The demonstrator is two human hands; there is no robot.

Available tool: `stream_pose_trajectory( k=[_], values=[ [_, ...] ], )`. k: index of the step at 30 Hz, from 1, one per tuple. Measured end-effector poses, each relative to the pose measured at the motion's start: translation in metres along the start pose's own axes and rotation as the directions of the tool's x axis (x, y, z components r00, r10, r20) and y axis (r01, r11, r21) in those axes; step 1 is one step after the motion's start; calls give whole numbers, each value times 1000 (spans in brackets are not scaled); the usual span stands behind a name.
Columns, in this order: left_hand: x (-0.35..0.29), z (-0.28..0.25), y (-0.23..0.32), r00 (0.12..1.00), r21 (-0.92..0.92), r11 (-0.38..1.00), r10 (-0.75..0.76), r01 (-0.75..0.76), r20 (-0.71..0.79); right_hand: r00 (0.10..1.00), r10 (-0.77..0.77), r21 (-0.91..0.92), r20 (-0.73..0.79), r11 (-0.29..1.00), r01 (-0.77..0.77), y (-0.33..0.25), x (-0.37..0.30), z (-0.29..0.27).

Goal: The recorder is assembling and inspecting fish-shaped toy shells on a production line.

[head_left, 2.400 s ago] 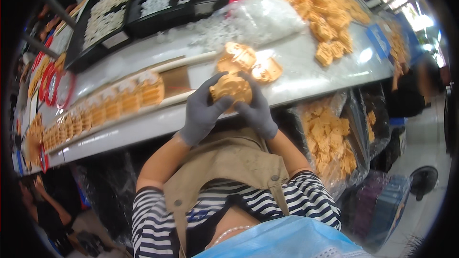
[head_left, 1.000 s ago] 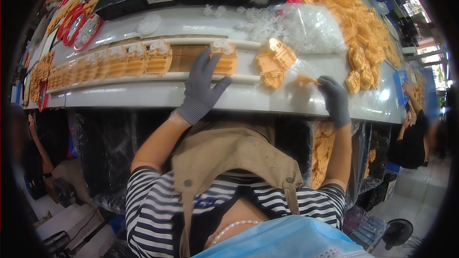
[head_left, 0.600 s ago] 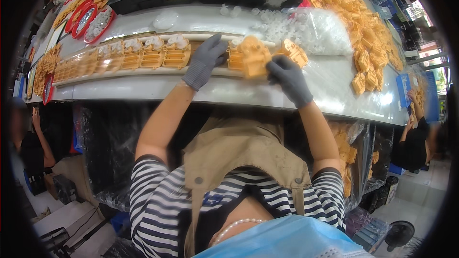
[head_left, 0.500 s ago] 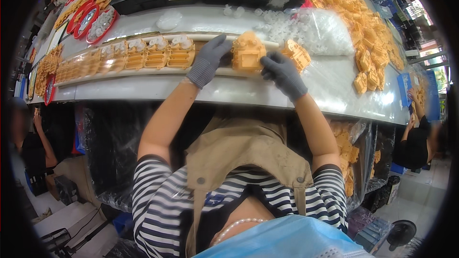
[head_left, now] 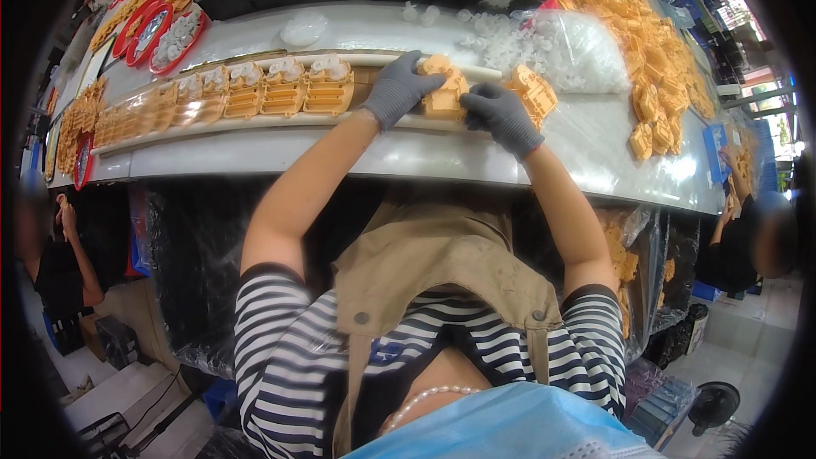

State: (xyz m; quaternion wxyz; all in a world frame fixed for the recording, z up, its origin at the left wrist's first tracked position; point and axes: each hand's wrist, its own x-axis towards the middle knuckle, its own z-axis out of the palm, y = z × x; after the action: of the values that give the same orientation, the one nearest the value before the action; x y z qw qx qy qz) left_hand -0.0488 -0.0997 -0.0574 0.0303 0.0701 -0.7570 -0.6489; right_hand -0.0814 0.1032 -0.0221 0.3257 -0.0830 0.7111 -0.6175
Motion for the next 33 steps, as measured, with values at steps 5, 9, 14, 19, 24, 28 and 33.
stream_pose_trajectory(
  k=[5,9,14,19,24,28,33],
  values=[
    [-17,2,15,992,-320,946,-13,52,123,991,-128,-70,-32,990,125,-1,-9,-2],
    [-37,13,35,975,-523,828,-118,201,187,986,-164,59,-16,985,164,-7,-35,-1],
    [-42,32,33,977,-675,708,-122,209,175,995,-98,314,1,945,93,3,-46,-4],
    [-50,47,37,974,-730,648,-100,217,201,993,-119,323,6,940,111,7,-49,-14],
    [-52,50,37,950,-791,528,-127,309,286,996,-88,173,31,982,81,5,-55,-18],
    [-54,55,34,960,-754,595,-151,279,237,991,-120,163,64,981,108,11,-55,-25],
    [-57,58,34,969,-757,605,-139,246,204,993,-117,246,11,963,111,11,-60,-17]
  ],
)
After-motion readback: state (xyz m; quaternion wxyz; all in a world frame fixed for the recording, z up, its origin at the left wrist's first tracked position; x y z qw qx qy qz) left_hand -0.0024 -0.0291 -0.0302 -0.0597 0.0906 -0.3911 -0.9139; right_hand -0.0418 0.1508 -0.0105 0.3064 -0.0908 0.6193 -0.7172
